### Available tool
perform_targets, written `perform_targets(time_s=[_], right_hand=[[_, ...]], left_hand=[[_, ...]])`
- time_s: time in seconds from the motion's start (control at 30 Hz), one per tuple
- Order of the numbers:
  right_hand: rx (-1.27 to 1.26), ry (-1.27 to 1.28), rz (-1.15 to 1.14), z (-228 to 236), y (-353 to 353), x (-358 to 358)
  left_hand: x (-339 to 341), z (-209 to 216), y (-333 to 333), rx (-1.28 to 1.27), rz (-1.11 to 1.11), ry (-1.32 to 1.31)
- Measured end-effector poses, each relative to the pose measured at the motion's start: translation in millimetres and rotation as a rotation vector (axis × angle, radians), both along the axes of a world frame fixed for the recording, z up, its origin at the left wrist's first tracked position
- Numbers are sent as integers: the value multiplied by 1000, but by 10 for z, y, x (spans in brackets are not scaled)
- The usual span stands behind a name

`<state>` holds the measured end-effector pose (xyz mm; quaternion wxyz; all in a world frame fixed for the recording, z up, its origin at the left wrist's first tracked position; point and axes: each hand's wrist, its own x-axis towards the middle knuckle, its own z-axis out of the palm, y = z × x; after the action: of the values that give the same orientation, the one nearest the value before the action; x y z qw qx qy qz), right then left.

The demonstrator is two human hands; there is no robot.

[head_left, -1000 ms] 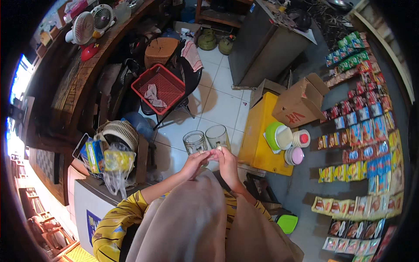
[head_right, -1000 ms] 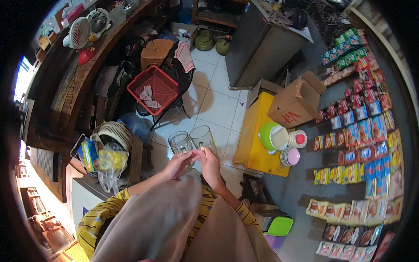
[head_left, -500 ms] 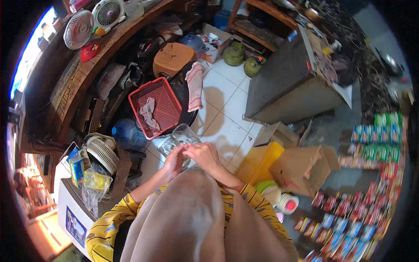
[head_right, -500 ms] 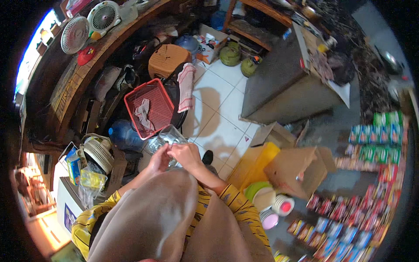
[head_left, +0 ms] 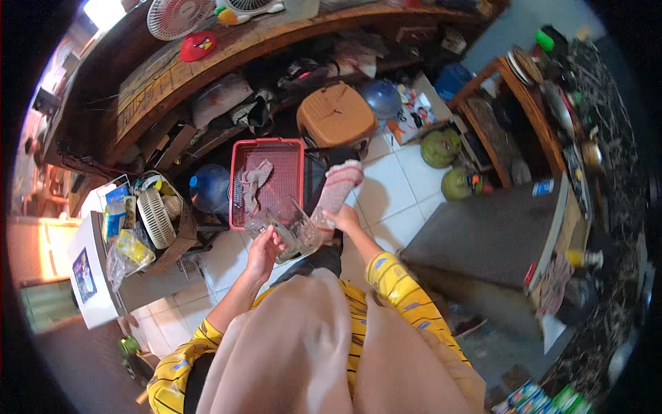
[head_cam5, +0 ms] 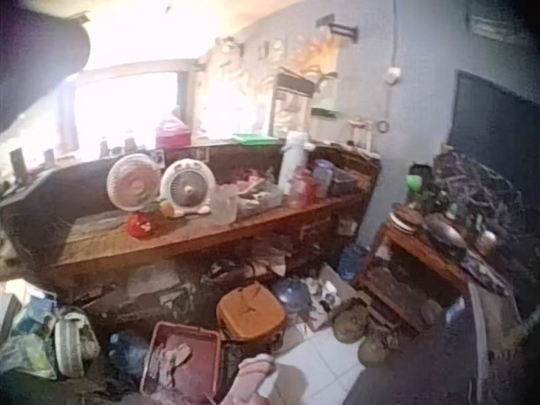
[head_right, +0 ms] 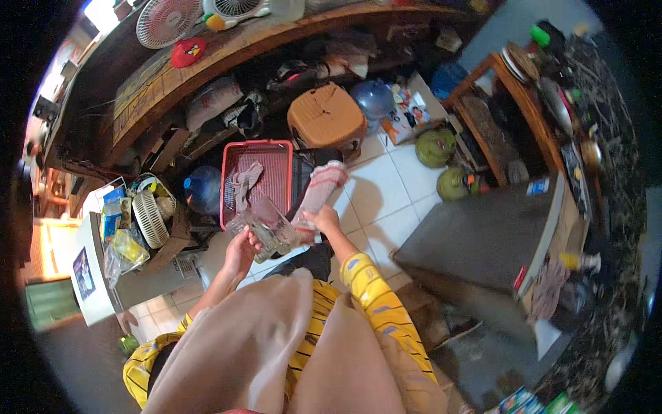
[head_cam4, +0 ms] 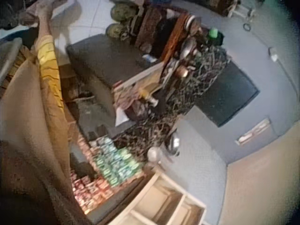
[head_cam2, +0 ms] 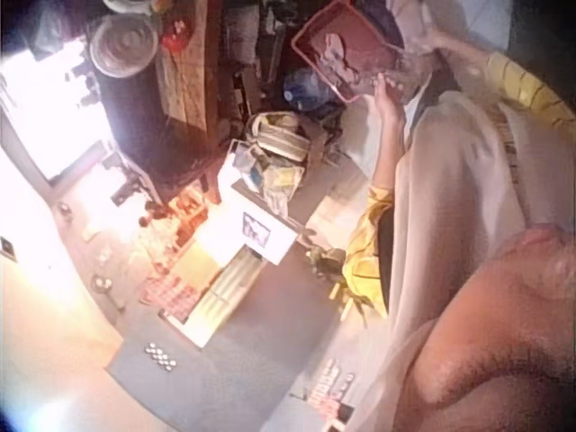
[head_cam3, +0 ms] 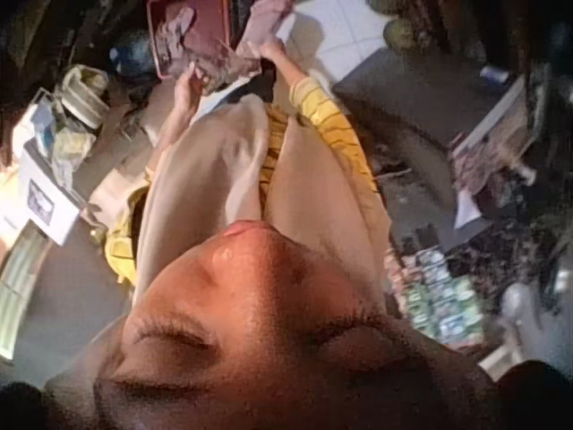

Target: The recorder washes several glass cups and mugs in a basin and then dries them with a cloth.

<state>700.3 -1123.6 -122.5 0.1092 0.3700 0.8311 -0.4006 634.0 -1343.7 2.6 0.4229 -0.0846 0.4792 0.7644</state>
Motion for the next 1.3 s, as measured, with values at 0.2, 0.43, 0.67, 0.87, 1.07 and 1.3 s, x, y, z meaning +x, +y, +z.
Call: perform_targets(time_s=[0.2, 0.43, 0.67, 0.87, 1.07, 1.3], right_hand=[[-487, 594, -203, 575, 959, 370], [14, 919, 131, 2367, 1248, 124], [491, 1027, 149, 2417, 1702, -170], [590, 783, 219, 2293, 1757, -35], [-924, 826, -75, 2099, 2616, -332], [-1270, 601, -524, 1995, 2283, 110]], left_hand=[[-251, 206, 796, 59, 7, -177], [-497, 523, 1919, 235, -88, -134], [-213, 866, 2667, 303, -103, -184], [-168, 1018, 2958, 276, -111, 55], [-52, 1141, 3134, 335, -165, -46], [-151, 1140, 3213, 247, -67, 172]])
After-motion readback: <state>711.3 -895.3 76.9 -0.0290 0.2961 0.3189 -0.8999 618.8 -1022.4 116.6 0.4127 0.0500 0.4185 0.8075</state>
